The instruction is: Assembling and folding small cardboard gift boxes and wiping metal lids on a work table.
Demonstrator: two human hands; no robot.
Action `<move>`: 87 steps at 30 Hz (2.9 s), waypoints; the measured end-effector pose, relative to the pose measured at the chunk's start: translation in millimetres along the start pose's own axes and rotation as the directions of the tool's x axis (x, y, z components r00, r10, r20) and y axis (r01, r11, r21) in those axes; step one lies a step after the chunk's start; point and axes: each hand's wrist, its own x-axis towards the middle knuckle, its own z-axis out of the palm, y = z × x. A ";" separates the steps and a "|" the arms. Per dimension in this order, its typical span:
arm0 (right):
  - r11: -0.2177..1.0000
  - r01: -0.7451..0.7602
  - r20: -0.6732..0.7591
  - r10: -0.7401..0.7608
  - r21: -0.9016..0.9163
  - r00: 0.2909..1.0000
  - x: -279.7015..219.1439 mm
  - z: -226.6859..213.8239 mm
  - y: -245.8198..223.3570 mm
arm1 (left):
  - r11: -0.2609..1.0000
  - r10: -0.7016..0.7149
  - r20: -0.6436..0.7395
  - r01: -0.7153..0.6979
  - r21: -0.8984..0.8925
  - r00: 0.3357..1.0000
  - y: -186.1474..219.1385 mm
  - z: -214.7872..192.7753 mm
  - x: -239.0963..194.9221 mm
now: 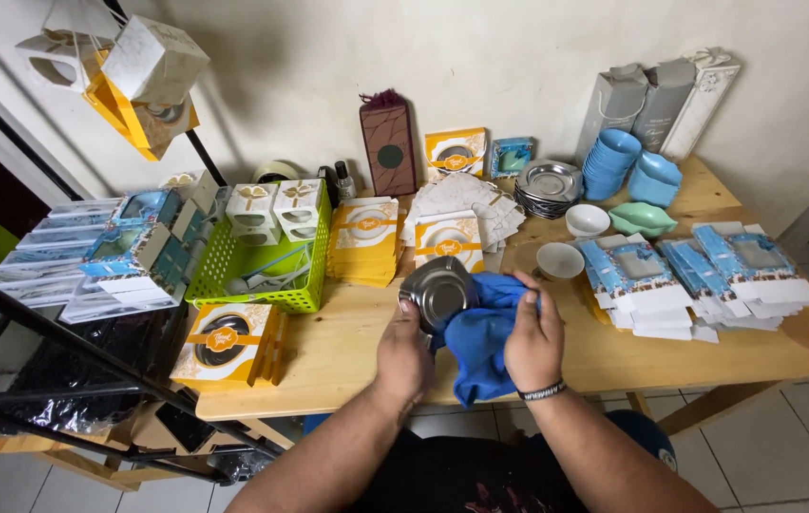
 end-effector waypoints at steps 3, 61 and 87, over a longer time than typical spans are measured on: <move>0.967 0.238 0.145 -0.248 0.088 0.958 -16.1 6.2 -20.1 | 0.913 -0.110 0.181 0.027 0.408 0.977 34.0 14.0 -34.7; 0.864 0.502 0.495 -0.421 -0.036 0.760 20.6 105.2 -56.4 | 0.919 0.262 0.610 -0.386 0.078 0.748 118.8 -12.4 20.0; 0.861 -0.491 0.239 0.509 -0.134 0.827 165.7 43.9 25.8 | 0.323 -0.348 0.170 -0.052 0.945 0.922 6.7 13.8 150.8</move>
